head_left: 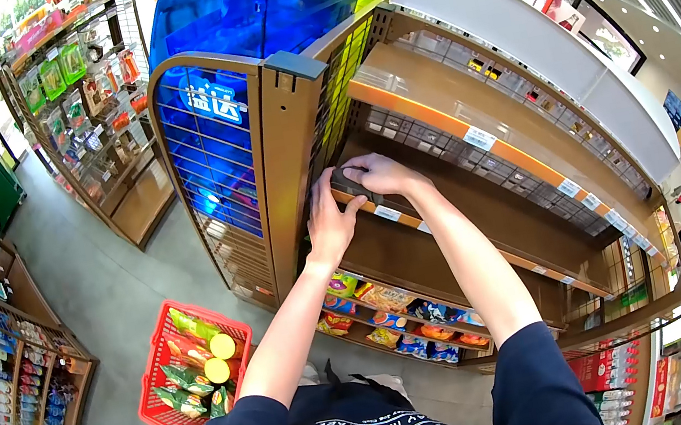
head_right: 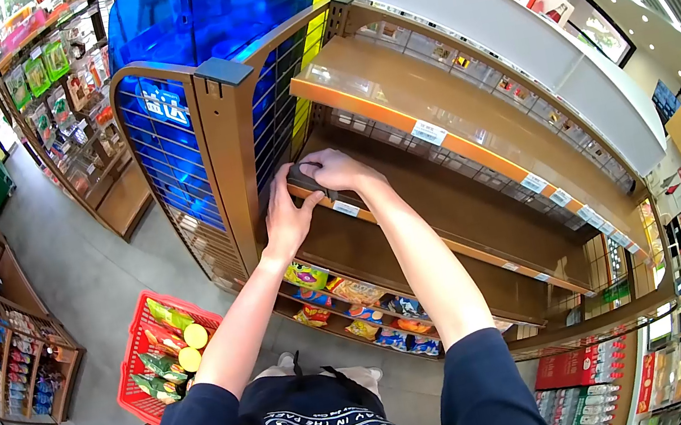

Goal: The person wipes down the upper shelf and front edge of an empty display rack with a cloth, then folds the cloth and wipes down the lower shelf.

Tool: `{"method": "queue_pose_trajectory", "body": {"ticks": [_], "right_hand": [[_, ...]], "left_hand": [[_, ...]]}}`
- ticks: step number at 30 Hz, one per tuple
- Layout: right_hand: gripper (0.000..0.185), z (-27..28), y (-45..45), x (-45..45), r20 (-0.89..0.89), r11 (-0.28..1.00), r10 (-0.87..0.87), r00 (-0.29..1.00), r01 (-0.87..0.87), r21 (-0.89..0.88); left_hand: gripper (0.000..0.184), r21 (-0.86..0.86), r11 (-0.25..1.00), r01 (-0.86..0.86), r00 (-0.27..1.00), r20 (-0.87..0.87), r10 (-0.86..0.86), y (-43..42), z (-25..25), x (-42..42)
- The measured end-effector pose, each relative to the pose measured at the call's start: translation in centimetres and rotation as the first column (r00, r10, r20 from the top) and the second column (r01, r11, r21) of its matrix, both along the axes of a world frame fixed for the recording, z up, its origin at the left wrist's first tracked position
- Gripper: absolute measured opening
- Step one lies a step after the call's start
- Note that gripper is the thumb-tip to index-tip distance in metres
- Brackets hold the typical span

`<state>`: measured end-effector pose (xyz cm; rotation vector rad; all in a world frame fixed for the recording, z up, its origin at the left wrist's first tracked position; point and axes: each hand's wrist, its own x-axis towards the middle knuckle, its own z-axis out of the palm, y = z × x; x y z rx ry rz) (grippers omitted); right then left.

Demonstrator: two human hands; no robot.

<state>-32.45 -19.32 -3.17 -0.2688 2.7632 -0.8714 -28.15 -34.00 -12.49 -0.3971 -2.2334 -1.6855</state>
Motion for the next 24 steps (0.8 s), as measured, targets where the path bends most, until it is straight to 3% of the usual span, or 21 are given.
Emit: {"method": "queue_pose_trajectory", "body": {"ticks": [17,24], "right_hand": [[0.037,-0.9,1.6,0.4,0.064,0.994,-0.061,0.996,0.067,-0.086],[0.039,-0.5,1.9,0.8,0.052,0.997,-0.074,0.996,0.075,-0.028]], "left_hand": [[0.064,-0.026,0.999,-0.02,0.994,0.103,0.023,0.0,0.4,0.2],[0.062,-0.044,0.999,-0.024,0.991,0.127,0.03,-0.1,0.7,0.2]]}}
